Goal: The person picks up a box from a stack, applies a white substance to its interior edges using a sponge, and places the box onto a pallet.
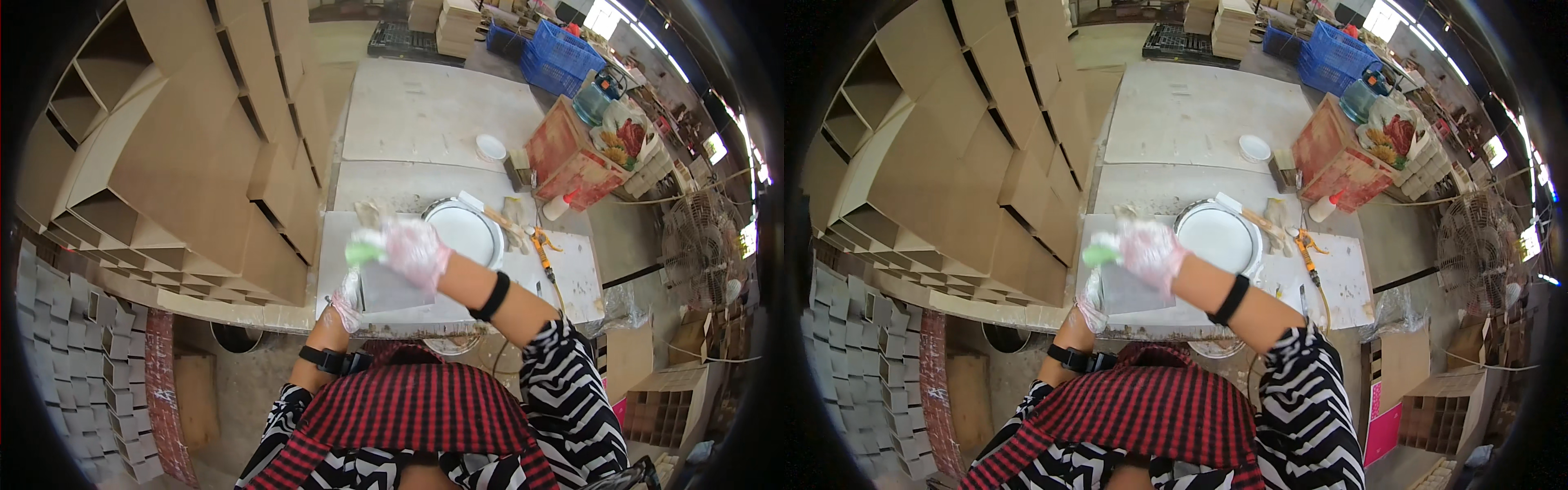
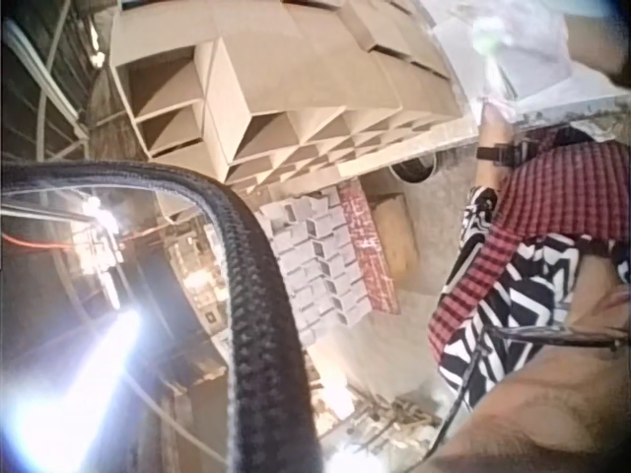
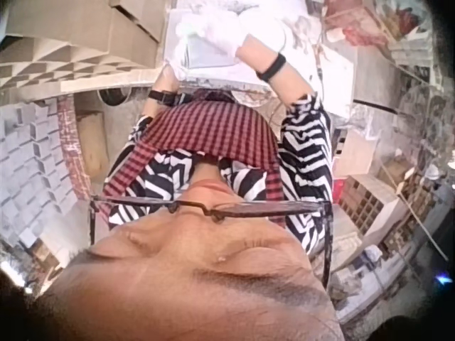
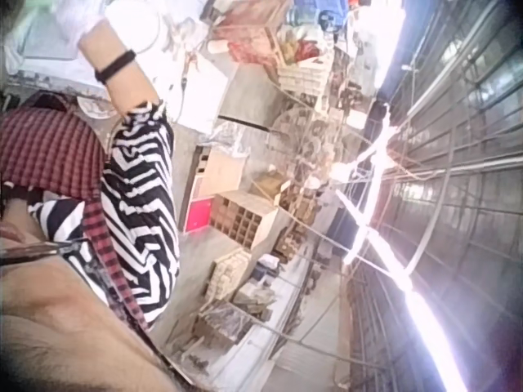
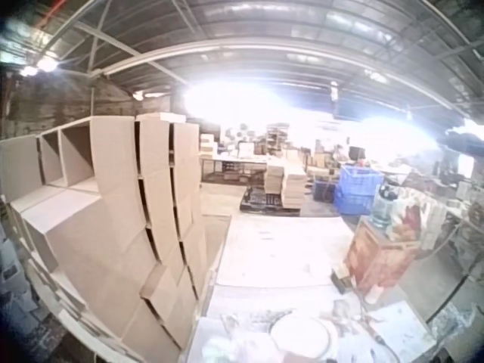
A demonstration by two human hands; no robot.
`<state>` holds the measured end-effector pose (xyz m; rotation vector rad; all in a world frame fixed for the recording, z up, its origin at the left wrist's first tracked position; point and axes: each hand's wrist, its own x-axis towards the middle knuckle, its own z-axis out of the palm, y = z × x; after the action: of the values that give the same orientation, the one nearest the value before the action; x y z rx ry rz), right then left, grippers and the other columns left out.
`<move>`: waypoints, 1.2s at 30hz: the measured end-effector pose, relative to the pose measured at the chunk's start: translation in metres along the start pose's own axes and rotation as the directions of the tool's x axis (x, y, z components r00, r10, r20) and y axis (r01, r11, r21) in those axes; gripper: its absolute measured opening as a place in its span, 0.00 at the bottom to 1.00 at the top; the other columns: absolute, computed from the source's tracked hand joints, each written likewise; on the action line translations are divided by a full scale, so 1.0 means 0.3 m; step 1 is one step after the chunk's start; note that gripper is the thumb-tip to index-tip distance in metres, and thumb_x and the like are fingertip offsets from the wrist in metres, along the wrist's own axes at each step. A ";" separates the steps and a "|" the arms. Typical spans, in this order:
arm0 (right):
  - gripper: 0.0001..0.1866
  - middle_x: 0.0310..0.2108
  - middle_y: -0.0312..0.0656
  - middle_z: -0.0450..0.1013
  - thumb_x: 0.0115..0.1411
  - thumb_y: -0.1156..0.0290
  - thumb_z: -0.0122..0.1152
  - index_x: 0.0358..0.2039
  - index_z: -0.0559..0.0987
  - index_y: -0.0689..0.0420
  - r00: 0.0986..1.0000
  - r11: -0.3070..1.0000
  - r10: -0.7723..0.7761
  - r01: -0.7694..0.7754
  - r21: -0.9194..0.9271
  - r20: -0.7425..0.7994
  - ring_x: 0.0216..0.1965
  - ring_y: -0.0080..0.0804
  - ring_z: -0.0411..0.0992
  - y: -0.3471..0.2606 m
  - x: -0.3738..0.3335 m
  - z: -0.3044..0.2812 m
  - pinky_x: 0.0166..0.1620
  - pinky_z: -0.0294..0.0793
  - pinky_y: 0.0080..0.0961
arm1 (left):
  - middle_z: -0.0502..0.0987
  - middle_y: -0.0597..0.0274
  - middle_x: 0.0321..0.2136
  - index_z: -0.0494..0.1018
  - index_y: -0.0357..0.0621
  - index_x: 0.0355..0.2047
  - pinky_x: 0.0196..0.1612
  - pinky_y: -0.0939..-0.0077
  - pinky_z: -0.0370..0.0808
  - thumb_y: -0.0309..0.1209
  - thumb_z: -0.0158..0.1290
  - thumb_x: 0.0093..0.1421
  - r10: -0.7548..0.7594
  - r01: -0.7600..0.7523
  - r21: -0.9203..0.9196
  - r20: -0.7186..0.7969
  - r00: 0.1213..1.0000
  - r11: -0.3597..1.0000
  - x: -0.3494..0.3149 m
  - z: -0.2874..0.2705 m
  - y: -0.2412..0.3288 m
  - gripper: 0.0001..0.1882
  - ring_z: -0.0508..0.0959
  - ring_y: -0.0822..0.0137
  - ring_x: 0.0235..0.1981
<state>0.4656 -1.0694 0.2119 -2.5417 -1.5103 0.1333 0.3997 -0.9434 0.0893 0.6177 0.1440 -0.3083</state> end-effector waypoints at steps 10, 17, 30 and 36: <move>0.16 0.33 0.42 0.70 0.55 0.62 0.51 0.46 0.72 0.43 0.871 0.921 -0.348 0.387 0.047 -0.346 0.31 0.36 0.73 0.065 -0.105 0.081 0.34 0.75 0.31 | 0.64 0.49 0.55 0.56 0.37 0.58 0.56 0.58 0.66 0.56 0.26 0.64 0.059 -0.021 -0.274 0.132 0.990 0.962 -0.011 -0.037 0.052 0.36 0.68 0.53 0.53; 0.20 0.33 0.42 0.71 0.52 0.63 0.55 0.48 0.70 0.40 0.963 0.991 -0.036 0.000 -0.133 -0.267 0.33 0.39 0.72 0.143 -0.045 0.075 0.37 0.74 0.31 | 0.64 0.50 0.56 0.57 0.42 0.59 0.58 0.60 0.63 0.57 0.28 0.63 0.080 -0.041 -0.309 0.115 0.990 0.950 -0.037 0.006 0.039 0.35 0.67 0.56 0.55; 0.20 0.37 0.47 0.71 0.57 0.61 0.54 0.51 0.69 0.50 0.931 0.943 0.302 -0.260 0.209 -0.205 0.39 0.42 0.72 0.216 0.019 0.008 0.41 0.72 0.33 | 0.66 0.57 0.54 0.58 0.42 0.58 0.56 0.64 0.65 0.61 0.31 0.60 0.006 -0.001 0.100 -0.047 0.999 0.995 -0.025 0.026 -0.013 0.38 0.67 0.62 0.54; 0.23 0.46 0.42 0.70 0.62 0.62 0.49 0.55 0.65 0.60 0.760 0.172 0.650 -0.125 0.977 -0.017 0.41 0.31 0.70 0.231 -0.095 0.101 0.42 0.70 0.29 | 0.72 0.54 0.47 0.66 0.36 0.51 0.51 0.64 0.70 0.42 0.43 0.61 0.250 -0.273 0.051 0.263 0.932 0.961 0.002 -0.070 -0.013 0.24 0.71 0.60 0.50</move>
<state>0.5066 -1.1234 0.1678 -1.6169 -0.2236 0.3692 0.3980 -0.9341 0.0702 0.6692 -0.1996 -0.1328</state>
